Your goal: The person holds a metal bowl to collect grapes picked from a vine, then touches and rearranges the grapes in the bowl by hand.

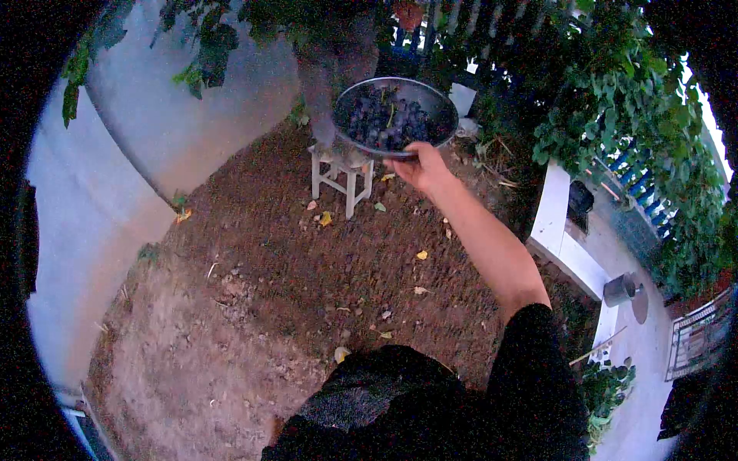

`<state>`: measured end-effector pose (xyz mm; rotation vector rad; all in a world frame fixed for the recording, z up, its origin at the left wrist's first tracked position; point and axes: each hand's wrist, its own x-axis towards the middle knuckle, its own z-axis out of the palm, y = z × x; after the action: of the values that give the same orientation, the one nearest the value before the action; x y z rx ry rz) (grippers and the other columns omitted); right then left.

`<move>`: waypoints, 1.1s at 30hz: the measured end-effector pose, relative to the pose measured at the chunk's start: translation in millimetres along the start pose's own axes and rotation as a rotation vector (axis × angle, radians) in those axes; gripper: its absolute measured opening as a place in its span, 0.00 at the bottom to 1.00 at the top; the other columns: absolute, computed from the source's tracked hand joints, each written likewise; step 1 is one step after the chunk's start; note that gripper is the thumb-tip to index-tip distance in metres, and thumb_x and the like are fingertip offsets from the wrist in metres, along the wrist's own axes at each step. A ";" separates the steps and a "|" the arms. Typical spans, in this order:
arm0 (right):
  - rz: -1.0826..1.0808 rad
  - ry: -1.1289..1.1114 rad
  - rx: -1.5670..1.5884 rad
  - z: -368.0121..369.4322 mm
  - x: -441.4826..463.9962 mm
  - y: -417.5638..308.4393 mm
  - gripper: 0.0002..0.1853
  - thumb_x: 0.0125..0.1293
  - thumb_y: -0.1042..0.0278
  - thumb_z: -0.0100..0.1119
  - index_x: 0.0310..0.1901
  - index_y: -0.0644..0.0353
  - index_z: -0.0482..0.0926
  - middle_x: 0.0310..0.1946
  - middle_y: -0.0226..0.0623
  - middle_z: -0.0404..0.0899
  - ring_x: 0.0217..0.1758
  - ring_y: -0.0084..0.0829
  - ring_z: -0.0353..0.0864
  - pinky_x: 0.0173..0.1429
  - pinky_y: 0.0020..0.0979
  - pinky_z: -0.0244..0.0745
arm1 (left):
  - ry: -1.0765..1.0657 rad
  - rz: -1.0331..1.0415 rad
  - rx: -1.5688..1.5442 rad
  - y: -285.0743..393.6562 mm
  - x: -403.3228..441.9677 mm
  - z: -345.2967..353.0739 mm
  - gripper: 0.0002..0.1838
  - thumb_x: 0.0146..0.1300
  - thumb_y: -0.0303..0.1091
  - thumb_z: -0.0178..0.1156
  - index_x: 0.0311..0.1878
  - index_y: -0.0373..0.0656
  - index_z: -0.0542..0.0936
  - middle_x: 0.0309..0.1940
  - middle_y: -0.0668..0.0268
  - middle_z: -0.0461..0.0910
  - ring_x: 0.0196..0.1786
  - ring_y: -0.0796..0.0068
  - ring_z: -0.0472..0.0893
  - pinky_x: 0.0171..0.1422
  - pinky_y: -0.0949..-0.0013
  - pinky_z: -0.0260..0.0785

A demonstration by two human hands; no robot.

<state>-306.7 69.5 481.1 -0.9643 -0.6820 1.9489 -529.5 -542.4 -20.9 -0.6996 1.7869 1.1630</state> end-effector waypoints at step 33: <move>0.151 0.131 -0.258 -67.1 -159.5 174.8 0.05 0.46 0.74 0.54 0.26 0.62 0.71 0.21 0.32 0.71 0.25 0.27 0.73 0.28 0.28 0.72 | -1.650 -0.554 -0.315 113.1 -375.0 329.3 0.24 0.60 0.48 0.36 0.50 0.38 0.65 0.50 0.57 0.67 0.53 0.63 0.67 0.59 0.61 0.57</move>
<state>-271.7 -148.6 372.8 -1.3234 -0.8181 1.9377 -327.6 -196.4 297.6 -0.1564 0.0188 1.0305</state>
